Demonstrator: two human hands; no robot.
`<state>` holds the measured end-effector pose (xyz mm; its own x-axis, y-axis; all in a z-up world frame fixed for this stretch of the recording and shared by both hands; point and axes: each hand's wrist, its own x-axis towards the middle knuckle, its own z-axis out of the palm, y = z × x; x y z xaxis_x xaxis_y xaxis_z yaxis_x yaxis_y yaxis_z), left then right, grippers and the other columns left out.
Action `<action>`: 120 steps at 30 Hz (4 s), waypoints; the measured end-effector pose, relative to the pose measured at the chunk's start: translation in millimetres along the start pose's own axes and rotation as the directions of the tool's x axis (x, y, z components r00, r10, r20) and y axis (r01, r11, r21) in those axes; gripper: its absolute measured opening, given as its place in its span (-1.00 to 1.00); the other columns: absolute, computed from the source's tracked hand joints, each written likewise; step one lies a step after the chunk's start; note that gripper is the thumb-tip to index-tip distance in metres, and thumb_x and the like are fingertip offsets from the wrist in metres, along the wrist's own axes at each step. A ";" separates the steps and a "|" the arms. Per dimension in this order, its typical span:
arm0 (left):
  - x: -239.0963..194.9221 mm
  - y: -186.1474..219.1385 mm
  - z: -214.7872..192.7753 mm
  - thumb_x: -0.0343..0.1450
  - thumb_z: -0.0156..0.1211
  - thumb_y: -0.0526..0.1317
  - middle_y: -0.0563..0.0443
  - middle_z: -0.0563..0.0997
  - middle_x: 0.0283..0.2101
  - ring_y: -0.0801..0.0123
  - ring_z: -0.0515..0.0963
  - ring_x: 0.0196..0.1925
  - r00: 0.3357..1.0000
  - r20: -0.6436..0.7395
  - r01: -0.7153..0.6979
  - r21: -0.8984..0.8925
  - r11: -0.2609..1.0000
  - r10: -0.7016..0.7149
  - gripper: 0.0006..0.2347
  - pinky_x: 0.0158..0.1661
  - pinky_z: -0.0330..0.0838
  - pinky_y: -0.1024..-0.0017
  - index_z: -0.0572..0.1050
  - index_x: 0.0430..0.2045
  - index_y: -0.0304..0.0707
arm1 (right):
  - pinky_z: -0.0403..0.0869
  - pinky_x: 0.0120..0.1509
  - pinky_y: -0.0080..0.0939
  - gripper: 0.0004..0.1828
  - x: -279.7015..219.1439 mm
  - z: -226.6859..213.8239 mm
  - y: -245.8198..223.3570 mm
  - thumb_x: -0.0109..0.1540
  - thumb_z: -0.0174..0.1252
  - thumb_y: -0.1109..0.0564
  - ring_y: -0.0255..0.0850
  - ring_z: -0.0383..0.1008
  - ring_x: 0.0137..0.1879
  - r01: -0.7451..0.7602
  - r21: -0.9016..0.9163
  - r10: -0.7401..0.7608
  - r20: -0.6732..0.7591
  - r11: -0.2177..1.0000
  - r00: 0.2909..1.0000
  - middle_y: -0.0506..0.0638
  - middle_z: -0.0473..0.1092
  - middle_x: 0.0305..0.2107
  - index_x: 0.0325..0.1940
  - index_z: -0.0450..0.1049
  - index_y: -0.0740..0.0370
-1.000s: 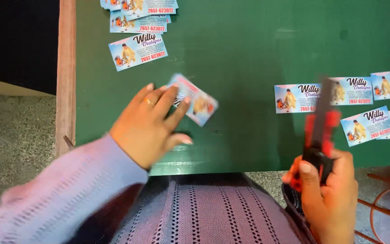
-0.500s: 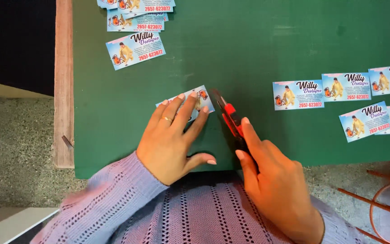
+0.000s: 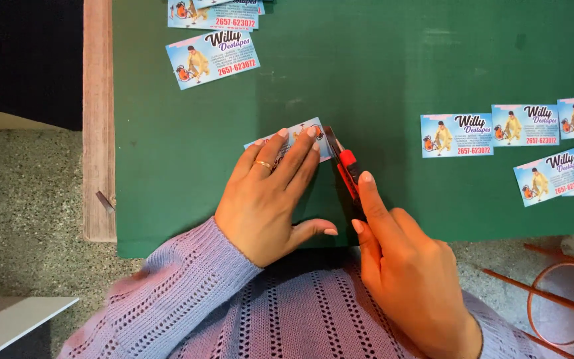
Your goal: Cutting business cards from printed sheets using a utility knife and a metal ruler on a cutting mat
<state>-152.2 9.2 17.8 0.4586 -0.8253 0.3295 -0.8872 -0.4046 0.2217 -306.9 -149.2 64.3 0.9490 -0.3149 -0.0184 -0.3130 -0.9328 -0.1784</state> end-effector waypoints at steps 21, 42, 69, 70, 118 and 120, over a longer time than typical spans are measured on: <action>-2.2 1.9 3.6 0.31 -0.01 0.57 -0.07 0.36 0.41 0.01 0.38 0.35 1.000 -0.002 0.030 0.076 0.997 -0.030 -0.10 0.29 0.31 0.03 0.43 0.25 -0.29 | 0.15 -0.71 -0.05 -0.39 -38.9 -10.6 -2.1 0.36 0.05 -0.17 -0.11 0.01 -0.79 0.036 -0.469 -0.056 -0.029 0.882 0.998 -0.20 0.18 -0.58 0.53 0.35 -0.23; 18.5 28.0 10.1 0.41 0.13 0.31 -0.20 0.27 0.40 -0.08 0.40 0.21 0.994 0.007 -0.113 -0.017 0.993 0.113 -0.43 0.15 0.27 -0.07 0.48 0.11 -0.12 | 0.04 0.23 0.15 -0.51 -15.3 4.1 78.2 0.39 0.24 0.10 0.09 0.31 0.06 -0.049 -0.167 -0.010 -0.337 0.985 0.942 0.17 0.34 0.10 0.43 0.48 -0.06; -8.9 56.6 -5.6 0.49 0.14 -0.38 -0.06 0.65 -0.22 0.25 0.55 -0.36 0.827 -0.299 -0.549 -0.252 0.797 0.476 -0.92 -0.33 0.33 0.32 0.59 -0.36 -0.27 | 0.49 0.23 0.02 -0.86 -32.2 54.9 40.3 0.38 0.08 0.25 -0.11 0.67 0.04 0.633 0.139 -0.350 -0.734 0.762 0.582 0.02 0.62 -0.14 -0.08 0.56 0.26; -8.9 66.4 -4.2 0.50 0.05 -0.37 -0.06 0.66 -0.25 0.26 0.55 -0.40 0.866 -0.311 -0.494 -0.404 0.770 0.392 -0.85 -0.33 0.35 0.34 0.62 -0.28 -0.32 | 0.60 0.12 0.00 -0.94 -37.5 53.8 45.9 0.32 0.26 0.28 -0.15 0.70 -0.03 0.644 0.152 -0.298 -0.792 0.750 0.534 -0.01 0.63 -0.20 -0.12 0.54 0.27; 65.1 330.6 88.2 0.48 0.17 -0.19 -0.01 0.77 -0.12 0.28 0.81 -0.17 0.976 0.180 0.092 -0.843 0.530 0.118 -0.79 -0.12 0.65 0.45 0.65 -0.15 -0.29 | 0.36 0.08 0.01 -0.71 -85.2 -21.6 446.2 0.58 -0.04 0.22 0.05 0.59 -0.06 0.032 -0.080 -0.084 -0.821 0.996 0.564 0.12 0.61 -0.05 0.33 0.47 0.38; 63.9 324.9 87.2 0.47 0.17 -0.20 -0.02 0.77 -0.11 0.27 0.82 -0.17 0.983 0.155 0.079 -0.840 0.537 0.097 -0.80 -0.11 0.66 0.44 0.65 -0.15 -0.28 | 0.41 0.15 0.09 -0.62 -84.9 -27.8 431.8 0.53 -0.07 0.11 0.16 0.57 0.09 0.205 -0.078 -0.193 -0.749 0.976 0.634 0.25 0.55 0.03 0.25 0.47 0.46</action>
<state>-415.5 -209.4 30.9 0.3573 -0.9116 0.2034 -0.3986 0.0481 0.9159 -523.7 -530.1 16.3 0.6329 -0.1505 0.7595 -0.1135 -0.9884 -0.1013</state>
